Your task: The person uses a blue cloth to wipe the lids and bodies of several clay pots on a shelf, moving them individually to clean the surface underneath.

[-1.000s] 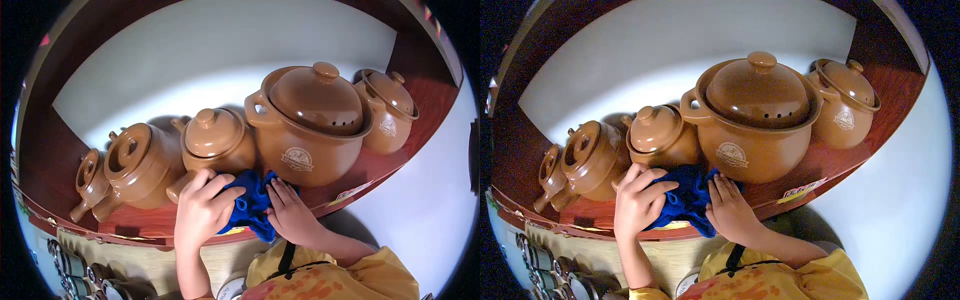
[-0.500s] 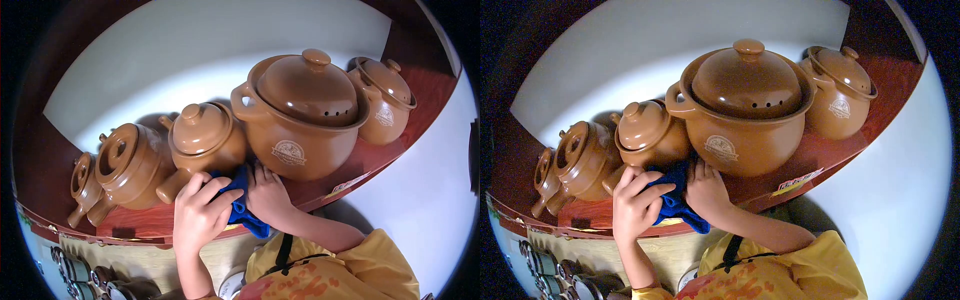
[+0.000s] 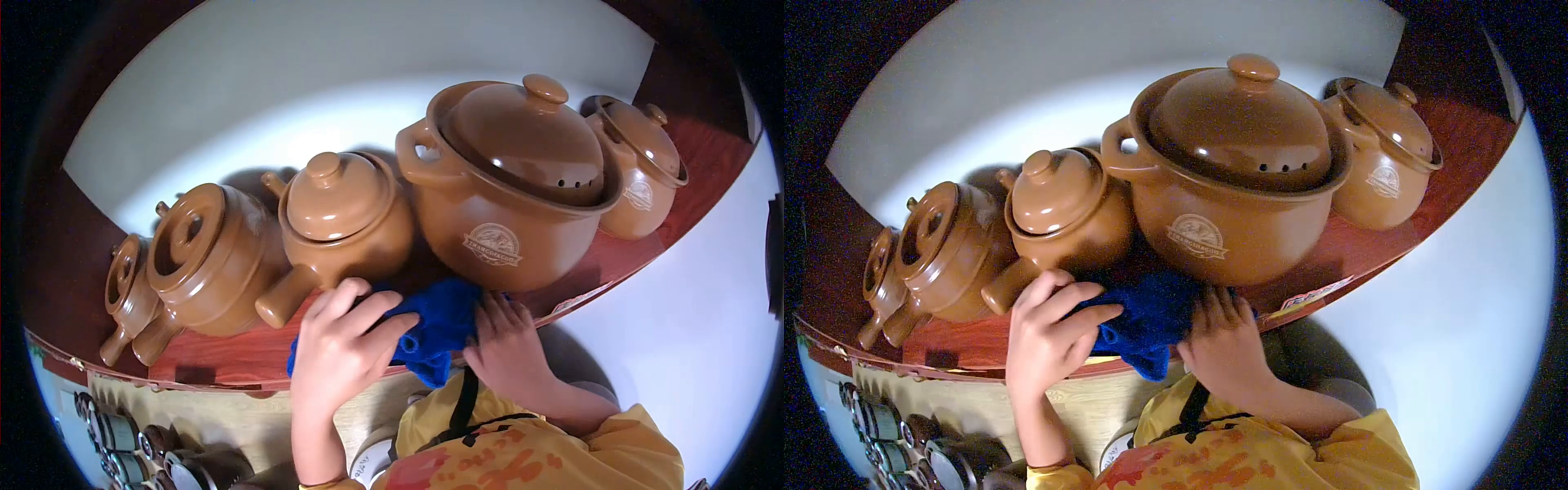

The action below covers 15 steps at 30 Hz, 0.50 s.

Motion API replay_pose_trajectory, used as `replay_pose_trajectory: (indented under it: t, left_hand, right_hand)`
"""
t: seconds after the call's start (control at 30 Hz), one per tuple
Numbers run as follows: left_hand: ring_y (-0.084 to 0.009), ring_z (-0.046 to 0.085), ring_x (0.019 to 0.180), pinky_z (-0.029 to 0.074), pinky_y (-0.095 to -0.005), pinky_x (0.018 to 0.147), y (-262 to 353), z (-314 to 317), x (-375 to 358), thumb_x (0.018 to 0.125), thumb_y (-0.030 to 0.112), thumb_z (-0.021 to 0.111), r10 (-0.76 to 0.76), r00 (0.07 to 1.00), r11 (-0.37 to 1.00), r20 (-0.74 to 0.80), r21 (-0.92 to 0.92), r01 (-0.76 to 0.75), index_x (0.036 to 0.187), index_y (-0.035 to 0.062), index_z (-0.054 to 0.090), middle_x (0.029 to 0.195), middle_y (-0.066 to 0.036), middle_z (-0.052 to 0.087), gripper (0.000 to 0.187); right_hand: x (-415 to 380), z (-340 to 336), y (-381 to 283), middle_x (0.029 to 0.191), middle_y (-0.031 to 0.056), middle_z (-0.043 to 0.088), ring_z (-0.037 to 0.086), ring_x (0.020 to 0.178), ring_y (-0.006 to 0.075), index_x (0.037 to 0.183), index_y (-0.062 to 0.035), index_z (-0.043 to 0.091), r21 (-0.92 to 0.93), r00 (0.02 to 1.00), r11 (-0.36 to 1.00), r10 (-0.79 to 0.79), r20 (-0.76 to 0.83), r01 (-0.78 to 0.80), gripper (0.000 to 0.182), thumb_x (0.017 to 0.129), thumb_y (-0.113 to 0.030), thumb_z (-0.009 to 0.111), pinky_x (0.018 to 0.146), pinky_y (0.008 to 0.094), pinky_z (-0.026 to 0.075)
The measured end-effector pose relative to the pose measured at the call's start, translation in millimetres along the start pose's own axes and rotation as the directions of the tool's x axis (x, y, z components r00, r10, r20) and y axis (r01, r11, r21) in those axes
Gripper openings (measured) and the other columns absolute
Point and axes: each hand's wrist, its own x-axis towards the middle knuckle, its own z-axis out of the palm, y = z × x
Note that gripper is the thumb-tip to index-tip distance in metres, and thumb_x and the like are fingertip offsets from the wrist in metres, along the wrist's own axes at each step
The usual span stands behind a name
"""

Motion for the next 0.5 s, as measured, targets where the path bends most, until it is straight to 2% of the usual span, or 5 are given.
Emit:
replay_pose_trajectory:
  t: [0.1,0.2,0.3,0.43,0.5]
  left_hand:
    - [-0.0230,0.054,0.077,0.046,-0.0351,0.060,-1.0,-4.2,-0.6,0.055,0.009,0.067,-0.037,0.999,0.999,-0.032,0.033,0.038,0.079,0.0096,0.070,0.088,-0.002,0.061,0.024]
    - [-0.0235,0.054,0.077,0.047,-0.0355,0.060,3.1,-6.9,1.9,0.055,0.008,0.067,-0.055,0.998,0.995,-0.027,0.078,0.057,0.078,0.0095,0.070,0.088,-0.002,0.061,0.023]
    - [-0.0235,0.054,0.077,0.046,-0.0353,0.060,5.8,-3.6,4.9,0.056,0.009,0.067,-0.027,1.000,0.996,0.002,0.082,0.027,0.079,0.0098,0.070,0.088,-0.002,0.061,0.024]
    - [-0.0232,0.054,0.081,0.046,-0.0351,0.062,11.2,2.2,11.3,0.056,0.009,0.067,0.042,0.999,0.996,0.030,0.077,-0.044,0.079,0.0108,0.070,0.091,-0.001,0.062,0.024]
    - [-0.0232,0.054,0.082,0.046,-0.0351,0.063,16.1,7.7,16.2,0.056,0.010,0.067,0.070,0.996,0.995,0.047,0.065,-0.073,0.080,0.0118,0.071,0.093,0.000,0.063,0.025]
  right_hand:
    - [20.6,13.1,-10.2,0.122,0.0284,0.052,0.051,0.114,0.0379,0.115,0.0093,0.054,0.099,0.997,0.992,-0.071,-0.036,0.074,0.055,0.077,-0.030,0.061,0.100,0.0445,0.036]
    - [36.8,30.7,-12.5,0.127,0.0256,0.048,0.047,0.118,0.0373,0.118,0.0082,0.050,0.217,0.981,0.961,-0.146,-0.130,0.172,0.052,0.078,-0.023,0.059,0.100,0.0447,0.036]
    - [30.6,27.9,-7.5,0.122,0.0265,0.053,0.053,0.111,0.0343,0.113,0.0076,0.055,0.127,0.965,0.974,-0.161,-0.205,0.190,0.048,0.080,-0.028,0.058,0.099,0.0429,0.038]
    - [2.5,6.9,13.1,0.117,0.0232,0.058,0.056,0.109,0.0309,0.110,0.0074,0.057,0.180,0.988,0.983,-0.012,-0.156,0.040,0.046,0.082,-0.029,0.057,0.099,0.0418,0.038]
    - [-10.5,-1.3,25.4,0.110,0.0207,0.062,0.058,0.105,0.0290,0.107,0.0071,0.059,0.083,0.986,0.993,0.090,-0.138,-0.079,0.046,0.082,-0.031,0.057,0.099,0.0407,0.038]
